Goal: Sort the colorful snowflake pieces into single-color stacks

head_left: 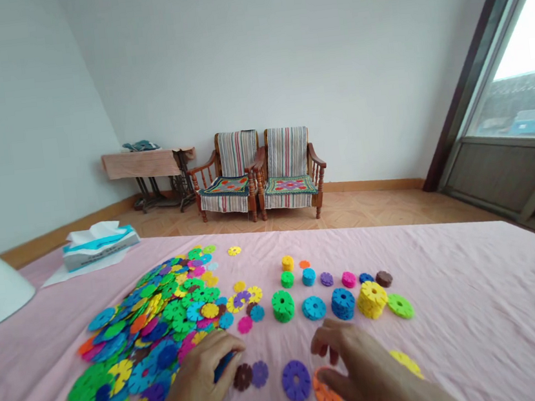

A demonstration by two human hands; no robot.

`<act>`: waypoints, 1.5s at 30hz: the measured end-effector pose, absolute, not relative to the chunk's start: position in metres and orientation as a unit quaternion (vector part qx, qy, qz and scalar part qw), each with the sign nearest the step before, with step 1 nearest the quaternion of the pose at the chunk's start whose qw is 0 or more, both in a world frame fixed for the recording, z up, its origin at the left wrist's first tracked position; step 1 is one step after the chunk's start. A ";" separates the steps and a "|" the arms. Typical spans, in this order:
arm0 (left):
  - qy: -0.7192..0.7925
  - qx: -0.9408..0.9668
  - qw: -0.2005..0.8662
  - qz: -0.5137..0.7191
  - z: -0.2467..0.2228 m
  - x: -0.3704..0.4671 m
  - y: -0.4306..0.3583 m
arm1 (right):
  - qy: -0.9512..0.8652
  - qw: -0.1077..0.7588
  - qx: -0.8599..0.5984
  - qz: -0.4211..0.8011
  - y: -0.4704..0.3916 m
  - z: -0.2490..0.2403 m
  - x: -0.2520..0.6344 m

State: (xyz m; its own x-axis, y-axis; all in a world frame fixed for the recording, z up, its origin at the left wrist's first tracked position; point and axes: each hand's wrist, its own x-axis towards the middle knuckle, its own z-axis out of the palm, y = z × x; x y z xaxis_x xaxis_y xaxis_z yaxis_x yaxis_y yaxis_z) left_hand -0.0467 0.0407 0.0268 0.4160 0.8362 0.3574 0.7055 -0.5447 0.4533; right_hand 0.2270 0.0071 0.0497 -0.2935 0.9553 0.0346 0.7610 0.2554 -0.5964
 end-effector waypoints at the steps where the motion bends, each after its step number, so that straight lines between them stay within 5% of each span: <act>1: 0.461 0.837 0.119 0.271 0.027 -0.047 0.040 | -0.771 0.188 -0.554 0.251 0.005 0.047 0.221; 6: 0.458 0.843 0.124 0.252 0.024 -0.047 0.041 | -0.793 0.116 -0.542 0.251 0.007 0.045 0.197; 19: 0.452 0.847 0.128 0.249 0.022 -0.048 0.042 | -0.794 0.093 -0.562 0.214 0.010 0.041 0.183; 45: 0.448 0.846 0.140 0.253 0.028 -0.045 0.040 | -0.779 0.177 -0.576 0.174 0.013 0.017 0.186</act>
